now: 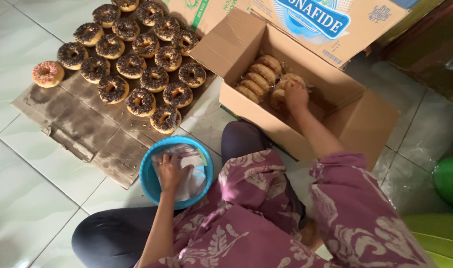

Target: The person sits on the floor and individually places donuts into clear plastic bags, then puts the packaged donuts into a cardboard box. The donuts have various toppings, including chocolate sprinkles and colorful sprinkles.

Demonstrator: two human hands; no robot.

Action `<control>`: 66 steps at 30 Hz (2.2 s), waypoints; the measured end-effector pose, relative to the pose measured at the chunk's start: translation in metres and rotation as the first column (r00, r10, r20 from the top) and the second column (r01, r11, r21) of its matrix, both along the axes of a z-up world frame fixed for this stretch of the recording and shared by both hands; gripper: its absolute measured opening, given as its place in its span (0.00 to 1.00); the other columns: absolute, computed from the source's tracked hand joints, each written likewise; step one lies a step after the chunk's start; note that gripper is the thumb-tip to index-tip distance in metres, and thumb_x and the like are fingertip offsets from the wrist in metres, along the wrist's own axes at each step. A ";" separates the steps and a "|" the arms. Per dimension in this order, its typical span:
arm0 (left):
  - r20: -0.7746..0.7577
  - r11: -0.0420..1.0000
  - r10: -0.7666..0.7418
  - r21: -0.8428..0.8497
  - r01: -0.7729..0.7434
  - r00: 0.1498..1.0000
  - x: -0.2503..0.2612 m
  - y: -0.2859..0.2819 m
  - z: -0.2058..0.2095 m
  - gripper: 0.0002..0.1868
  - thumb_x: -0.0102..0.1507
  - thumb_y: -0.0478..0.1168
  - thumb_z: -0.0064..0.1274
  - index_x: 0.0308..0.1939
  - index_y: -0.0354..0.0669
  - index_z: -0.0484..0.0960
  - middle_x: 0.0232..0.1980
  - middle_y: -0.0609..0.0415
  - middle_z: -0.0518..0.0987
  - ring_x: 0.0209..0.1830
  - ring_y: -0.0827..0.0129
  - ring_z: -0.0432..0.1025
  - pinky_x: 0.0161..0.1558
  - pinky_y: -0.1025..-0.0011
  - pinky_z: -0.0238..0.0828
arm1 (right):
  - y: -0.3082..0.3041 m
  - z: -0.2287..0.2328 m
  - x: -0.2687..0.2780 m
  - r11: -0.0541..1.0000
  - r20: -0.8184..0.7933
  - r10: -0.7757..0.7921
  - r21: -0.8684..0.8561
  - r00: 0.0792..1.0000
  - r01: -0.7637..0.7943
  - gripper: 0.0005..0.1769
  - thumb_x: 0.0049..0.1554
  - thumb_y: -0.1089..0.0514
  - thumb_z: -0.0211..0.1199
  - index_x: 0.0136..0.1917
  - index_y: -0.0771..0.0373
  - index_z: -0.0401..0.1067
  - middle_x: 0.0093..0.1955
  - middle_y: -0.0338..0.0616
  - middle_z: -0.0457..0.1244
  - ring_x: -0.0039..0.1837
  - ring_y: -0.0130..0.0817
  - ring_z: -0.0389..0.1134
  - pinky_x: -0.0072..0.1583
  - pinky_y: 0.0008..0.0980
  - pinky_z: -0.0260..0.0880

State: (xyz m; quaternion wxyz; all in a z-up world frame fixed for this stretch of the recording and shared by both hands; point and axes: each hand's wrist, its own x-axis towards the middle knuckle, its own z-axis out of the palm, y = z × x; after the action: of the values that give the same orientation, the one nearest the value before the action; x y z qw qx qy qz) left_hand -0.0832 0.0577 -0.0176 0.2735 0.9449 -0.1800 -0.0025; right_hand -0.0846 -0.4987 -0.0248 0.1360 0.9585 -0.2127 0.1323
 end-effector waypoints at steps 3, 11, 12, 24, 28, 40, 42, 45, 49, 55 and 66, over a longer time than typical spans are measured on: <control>0.091 0.995 -0.003 -0.101 0.012 0.996 0.005 0.003 -0.018 0.18 0.48 0.45 0.72 0.38 0.45 0.85 0.46 0.45 0.79 0.49 0.42 0.71 0.52 0.49 0.68 | -0.002 0.041 -0.002 0.969 -0.017 -0.037 0.242 0.999 0.040 0.24 0.48 0.45 0.69 0.53 0.62 0.75 0.45 0.58 0.70 0.44 0.53 0.73 0.42 0.52 0.74; 0.176 0.951 0.074 -0.310 -0.016 0.982 0.009 0.000 -0.026 0.06 0.55 0.36 0.63 0.32 0.41 0.82 0.42 0.41 0.79 0.46 0.46 0.73 0.50 0.53 0.71 | 0.079 0.174 0.011 0.386 0.301 -0.096 0.890 0.949 -0.243 0.31 0.60 0.34 0.67 0.32 0.63 0.72 0.29 0.41 0.64 0.29 0.25 0.64 0.33 0.27 0.61; 0.239 0.947 0.089 -0.321 -0.008 0.967 0.006 0.000 -0.016 0.06 0.55 0.34 0.61 0.32 0.39 0.79 0.43 0.40 0.78 0.46 0.44 0.72 0.50 0.52 0.71 | 0.104 0.177 0.014 0.295 0.320 -0.026 0.907 0.947 -0.299 0.31 0.60 0.34 0.67 0.33 0.62 0.73 0.27 0.39 0.61 0.28 0.22 0.61 0.32 0.23 0.58; 0.065 0.781 0.271 -0.598 -0.180 0.960 0.022 0.015 0.100 0.13 0.56 0.39 0.66 0.32 0.35 0.77 0.29 0.47 0.74 0.27 0.59 0.68 0.32 0.63 0.66 | 0.319 0.085 0.038 0.326 0.545 0.585 0.520 0.600 -0.790 0.37 0.47 0.66 0.62 0.72 0.67 0.66 0.66 0.65 0.66 0.66 0.59 0.67 0.64 0.41 0.68; 0.099 0.771 0.294 -0.613 -0.174 0.951 0.026 0.022 0.111 0.16 0.55 0.40 0.69 0.31 0.34 0.77 0.30 0.47 0.75 0.27 0.58 0.69 0.33 0.64 0.67 | 0.330 0.110 0.042 0.462 0.292 0.367 0.767 0.884 -0.445 0.21 0.64 0.54 0.64 0.66 0.65 0.69 0.59 0.56 0.70 0.61 0.49 0.73 0.60 0.41 0.70; -0.058 0.739 0.020 -0.672 -0.054 0.998 0.040 0.030 0.145 0.15 0.63 0.30 0.54 0.53 0.37 0.76 0.30 0.50 0.77 0.27 0.69 0.70 0.33 0.72 0.67 | 0.350 0.154 0.053 -0.338 0.650 0.482 0.757 0.588 -0.559 0.35 0.60 0.60 0.71 0.75 0.67 0.59 0.65 0.45 0.63 0.65 0.29 0.66 0.62 0.29 0.70; -0.028 0.745 0.040 -0.666 -0.049 0.999 0.042 0.028 0.151 0.09 0.64 0.32 0.57 0.48 0.37 0.79 0.31 0.51 0.79 0.28 0.73 0.70 0.33 0.73 0.68 | 0.359 0.146 0.054 -0.383 0.534 0.595 0.845 0.601 -0.372 0.22 0.58 0.60 0.73 0.63 0.69 0.73 0.55 0.42 0.70 0.56 0.26 0.73 0.59 0.27 0.75; -0.037 0.773 0.091 -0.627 -0.094 0.995 0.047 0.026 0.151 0.07 0.65 0.34 0.60 0.45 0.35 0.83 0.29 0.51 0.77 0.27 0.75 0.66 0.31 0.72 0.65 | 0.371 0.125 0.052 -0.434 0.450 0.526 0.872 0.722 -0.227 0.17 0.59 0.58 0.70 0.58 0.69 0.79 0.43 0.40 0.71 0.42 0.24 0.68 0.46 0.26 0.72; -0.152 0.576 -0.089 -0.814 -0.074 0.984 0.051 0.031 0.137 0.09 0.68 0.38 0.57 0.44 0.33 0.82 0.35 0.60 0.80 0.34 0.82 0.70 0.37 0.77 0.68 | 0.377 0.105 0.046 -0.583 0.397 0.414 0.807 0.819 -0.096 0.12 0.58 0.62 0.64 0.56 0.65 0.80 0.40 0.41 0.70 0.33 0.22 0.60 0.41 0.24 0.67; -0.300 0.460 -0.206 -0.870 -0.178 0.931 0.061 0.029 0.100 0.15 0.74 0.44 0.52 0.48 0.32 0.82 0.40 0.58 0.77 0.38 0.80 0.67 0.41 0.79 0.64 | 0.382 0.118 0.036 -0.922 0.626 0.158 0.371 0.764 -0.114 0.16 0.67 0.49 0.62 0.40 0.59 0.74 0.45 0.42 0.69 0.53 0.34 0.70 0.61 0.36 0.74; -0.537 0.132 -0.585 -0.802 -0.582 0.607 0.040 0.024 0.072 0.22 0.67 0.50 0.42 0.60 0.43 0.73 0.48 0.47 0.75 0.43 0.61 0.70 0.47 0.55 0.64 | 0.435 0.139 0.013 -0.911 0.713 0.389 0.394 0.583 0.126 0.18 0.72 0.50 0.64 0.60 0.70 0.77 0.60 0.55 0.71 0.50 0.31 0.68 0.51 0.29 0.67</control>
State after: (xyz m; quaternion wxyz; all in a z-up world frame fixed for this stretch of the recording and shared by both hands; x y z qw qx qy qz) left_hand -0.0434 0.0816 0.0539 0.8684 0.3932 0.0088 -0.3019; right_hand -0.0720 -0.0640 0.1139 -0.8455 0.3763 0.2861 -0.2484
